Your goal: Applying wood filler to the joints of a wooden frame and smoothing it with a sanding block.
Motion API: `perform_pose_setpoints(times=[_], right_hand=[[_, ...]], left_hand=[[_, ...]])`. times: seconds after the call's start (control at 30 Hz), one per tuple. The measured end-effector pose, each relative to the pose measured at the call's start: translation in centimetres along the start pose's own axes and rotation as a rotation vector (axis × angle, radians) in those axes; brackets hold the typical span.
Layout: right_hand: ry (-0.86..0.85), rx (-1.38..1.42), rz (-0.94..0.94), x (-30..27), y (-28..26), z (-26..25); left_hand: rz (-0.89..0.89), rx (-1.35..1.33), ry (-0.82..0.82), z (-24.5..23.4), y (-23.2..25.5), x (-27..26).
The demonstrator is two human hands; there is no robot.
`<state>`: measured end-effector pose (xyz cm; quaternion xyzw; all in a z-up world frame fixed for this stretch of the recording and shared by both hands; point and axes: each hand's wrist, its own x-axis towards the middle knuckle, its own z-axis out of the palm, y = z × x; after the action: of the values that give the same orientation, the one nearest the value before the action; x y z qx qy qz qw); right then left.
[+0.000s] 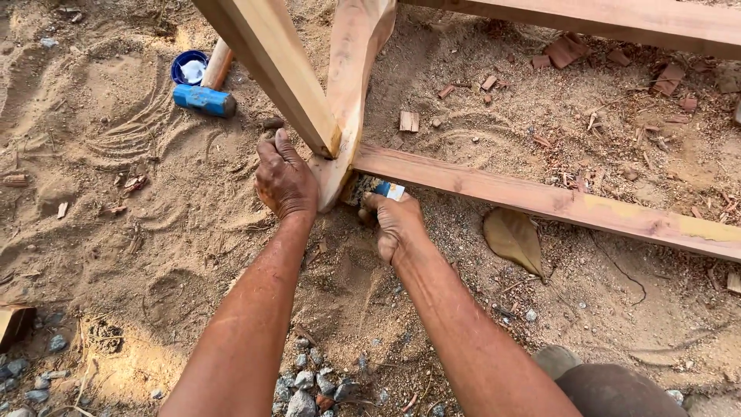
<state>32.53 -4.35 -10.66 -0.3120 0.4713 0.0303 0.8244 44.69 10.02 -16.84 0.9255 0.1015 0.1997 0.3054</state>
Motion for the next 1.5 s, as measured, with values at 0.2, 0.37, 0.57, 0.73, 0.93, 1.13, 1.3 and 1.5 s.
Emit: perform_pose_setpoints(times=[0.2, 0.37, 0.57, 0.73, 0.93, 1.13, 1.3, 1.5], right_hand=[[-0.044, -0.04, -0.02, 0.6, -0.5, -0.2], [-0.074, -0.033, -0.01, 0.2, -0.6, -0.2], [-0.074, 0.021, -0.027, 0.1, -0.5, -0.2], [-0.051, 0.063, 0.0, 0.2, -0.5, -0.3], [-0.071, 0.064, -0.041, -1.5, -2.0, -0.1], [-0.005, 0.097, -0.097, -1.8, -5.0, -1.1], [-0.047, 0.042, -0.05, 0.2, -2.7, -2.0], [-0.122, 0.055, -0.058, 1.9, -1.1, -1.2]], left_hand=[[-0.029, -0.026, -0.021, -0.6, 0.6, 0.0], [-0.022, 0.015, -0.03, -1.5, 1.3, -0.2], [-0.002, 0.066, -0.025, -2.2, 1.8, -0.3], [0.031, 0.065, 0.009, -1.6, 1.4, -0.4], [-0.003, 0.053, -0.018, -1.4, 1.2, -0.4], [-0.026, 0.022, -0.035, -1.6, 1.3, -0.3], [-0.032, 0.031, -0.026, -1.3, 1.1, -0.4], [-0.086, -0.017, -0.035, -0.9, 0.8, -0.2]])
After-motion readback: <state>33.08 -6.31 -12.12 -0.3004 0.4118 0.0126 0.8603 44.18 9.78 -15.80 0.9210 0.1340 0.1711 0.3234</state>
